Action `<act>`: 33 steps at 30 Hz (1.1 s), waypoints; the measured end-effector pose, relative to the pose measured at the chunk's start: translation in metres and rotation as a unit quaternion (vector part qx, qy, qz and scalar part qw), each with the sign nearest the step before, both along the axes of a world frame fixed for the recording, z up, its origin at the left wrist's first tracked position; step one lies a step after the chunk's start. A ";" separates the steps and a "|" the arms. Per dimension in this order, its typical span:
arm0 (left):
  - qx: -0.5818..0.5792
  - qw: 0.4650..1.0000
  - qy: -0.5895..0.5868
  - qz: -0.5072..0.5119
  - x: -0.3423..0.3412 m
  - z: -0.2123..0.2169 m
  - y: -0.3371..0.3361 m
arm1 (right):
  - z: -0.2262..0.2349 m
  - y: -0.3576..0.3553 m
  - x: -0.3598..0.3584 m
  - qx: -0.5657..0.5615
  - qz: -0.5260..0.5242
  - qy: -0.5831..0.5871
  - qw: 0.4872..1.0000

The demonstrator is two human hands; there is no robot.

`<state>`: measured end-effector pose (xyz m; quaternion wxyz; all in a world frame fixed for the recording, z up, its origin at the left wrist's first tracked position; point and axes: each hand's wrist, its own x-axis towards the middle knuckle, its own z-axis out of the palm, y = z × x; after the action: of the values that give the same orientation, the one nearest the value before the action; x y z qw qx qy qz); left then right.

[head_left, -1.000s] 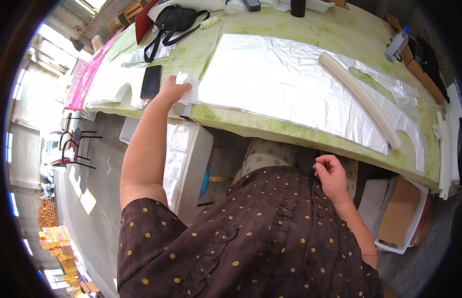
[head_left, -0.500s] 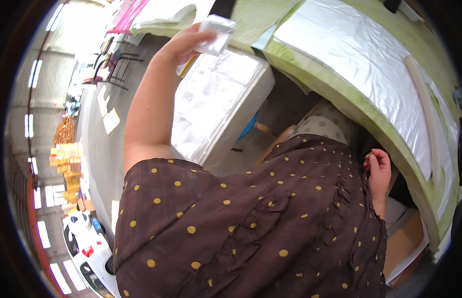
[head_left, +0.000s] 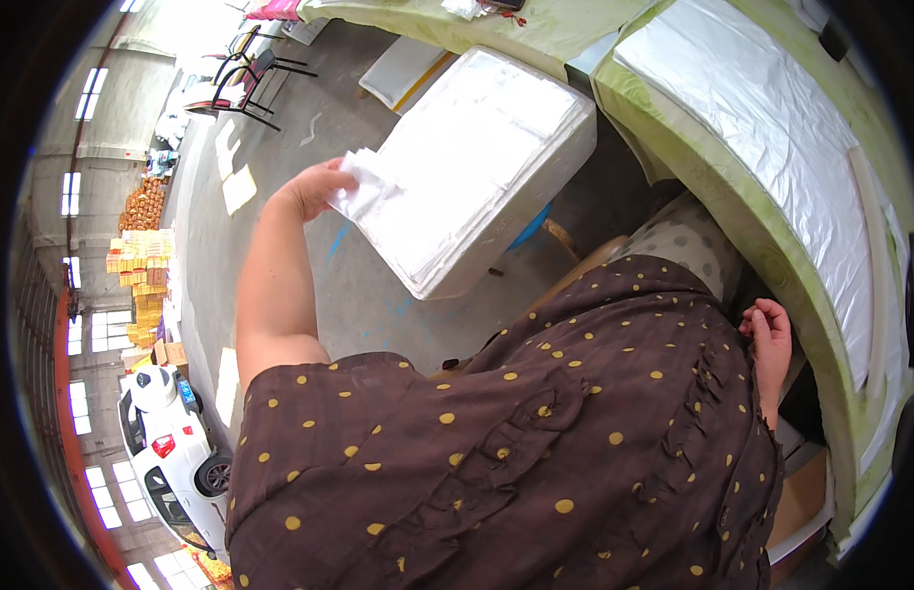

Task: The person wraps small rectangular items in clear plastic film on a worktable. They unroll the film, place an item on it, fold the film around the item, and set the wrapped unit aside. The person repeats this process for several items.

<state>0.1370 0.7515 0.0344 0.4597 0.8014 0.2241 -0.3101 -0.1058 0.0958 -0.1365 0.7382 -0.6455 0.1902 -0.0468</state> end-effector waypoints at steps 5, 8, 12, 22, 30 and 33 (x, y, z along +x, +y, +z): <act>0.049 0.998 0.017 -0.020 -0.018 -0.023 -0.005 | -0.003 -0.004 -0.003 0.001 0.000 0.013 1.000; 0.071 0.995 0.046 -0.049 -0.024 -0.023 -0.025 | -0.006 -0.006 -0.004 0.002 0.003 0.019 1.000; 0.160 0.977 0.077 -0.118 -0.027 -0.033 -0.037 | -0.007 -0.005 -0.004 0.010 0.006 0.015 1.000; 0.160 0.987 -0.016 0.025 -0.037 -0.065 -0.022 | -0.018 -0.011 -0.011 0.009 -0.010 0.020 1.000; 0.125 0.986 -0.113 0.016 -0.047 -0.054 -0.038 | -0.024 -0.017 -0.014 0.004 -0.005 0.019 1.000; 0.113 0.989 -0.089 0.017 -0.051 -0.040 -0.038 | -0.027 -0.019 -0.017 0.000 -0.010 0.020 1.000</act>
<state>0.0858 0.7132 -0.0056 0.3892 0.8688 0.2300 -0.2020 -0.1227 0.0766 -0.1636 0.7337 -0.6445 0.2112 -0.0411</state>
